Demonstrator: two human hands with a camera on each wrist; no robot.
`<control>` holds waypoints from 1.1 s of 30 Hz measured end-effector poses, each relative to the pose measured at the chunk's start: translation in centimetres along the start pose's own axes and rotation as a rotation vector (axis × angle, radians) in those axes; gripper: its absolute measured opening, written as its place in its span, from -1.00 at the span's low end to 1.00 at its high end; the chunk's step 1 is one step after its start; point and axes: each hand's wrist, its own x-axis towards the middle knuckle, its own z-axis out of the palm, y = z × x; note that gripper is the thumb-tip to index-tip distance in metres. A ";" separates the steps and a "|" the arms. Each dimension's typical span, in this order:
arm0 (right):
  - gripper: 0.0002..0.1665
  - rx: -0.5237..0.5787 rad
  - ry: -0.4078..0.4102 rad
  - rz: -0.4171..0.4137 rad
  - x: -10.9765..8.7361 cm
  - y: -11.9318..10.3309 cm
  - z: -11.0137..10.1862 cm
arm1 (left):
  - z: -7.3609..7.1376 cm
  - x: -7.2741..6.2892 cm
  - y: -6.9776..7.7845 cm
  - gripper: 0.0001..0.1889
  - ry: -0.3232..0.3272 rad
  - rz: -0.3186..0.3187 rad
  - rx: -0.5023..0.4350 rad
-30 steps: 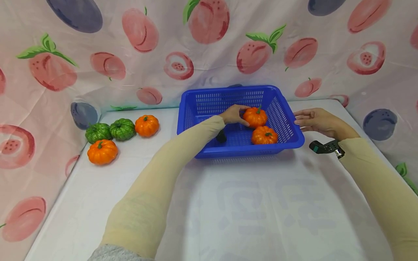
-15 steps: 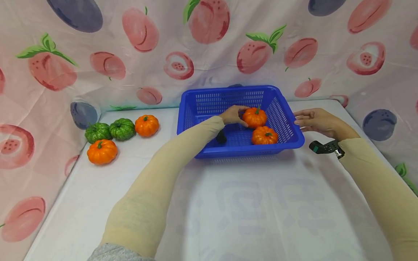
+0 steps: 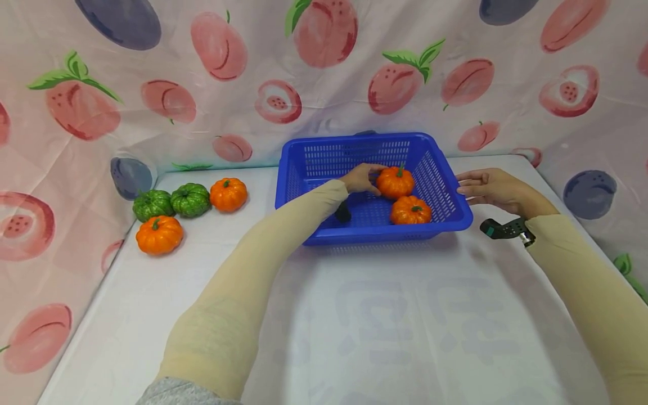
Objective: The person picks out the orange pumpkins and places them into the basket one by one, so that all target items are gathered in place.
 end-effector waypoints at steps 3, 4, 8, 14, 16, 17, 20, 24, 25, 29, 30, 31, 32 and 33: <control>-0.13 -0.001 0.000 0.001 0.0 0.1 0.0 | 0.1 -0.2 0.1 -0.24 0.007 0.003 -0.007; -0.12 0.000 0.000 0.001 0.0 0.2 0.0 | 0.1 -0.3 0.2 -0.24 0.012 0.002 -0.004; -0.12 0.000 -0.001 -0.002 0.0 0.1 -0.1 | 0.1 -0.7 0.6 -0.27 0.028 -0.017 -0.011; -0.14 0.011 -0.005 -0.007 -0.2 0.0 -0.1 | 0.0 -0.5 0.6 -0.32 0.046 -0.047 -0.004; -0.14 0.013 -0.005 -0.008 -0.2 0.0 -0.1 | 0.0 -0.3 0.4 -0.32 0.054 -0.048 0.016; -0.15 0.013 -0.005 -0.007 -0.2 0.0 -0.1 | 0.0 -0.2 0.4 -0.32 0.058 -0.047 0.026; -0.13 0.013 -0.003 -0.005 -0.3 0.0 0.0 | -0.1 -0.1 0.2 -0.33 0.065 -0.047 0.050; -0.11 0.014 -0.002 -0.001 -0.3 0.0 0.0 | -0.4 0.1 0.2 -0.34 0.068 -0.050 0.047; -0.11 0.015 -0.003 0.000 -0.2 0.0 0.0 | -0.5 0.2 0.2 -0.34 0.070 -0.047 0.044; -0.12 0.022 -0.003 0.000 -0.2 0.0 0.0 | -0.9 -0.1 0.4 -0.34 0.084 -0.038 0.030; -0.12 0.022 -0.003 0.000 -0.2 0.0 0.0 | -1.1 -0.1 0.5 -0.34 0.088 -0.037 0.023; -0.12 0.021 -0.003 0.000 -0.2 -0.1 0.0 | -1.2 -0.2 0.6 -0.34 0.091 -0.038 0.018; -0.12 0.020 -0.003 0.001 -0.2 -0.1 0.0 | -1.3 -0.3 0.6 -0.34 0.093 -0.039 0.011; -0.12 0.019 -0.003 0.001 -0.2 -0.1 0.0 | -1.4 -0.3 0.6 -0.34 0.094 -0.039 0.003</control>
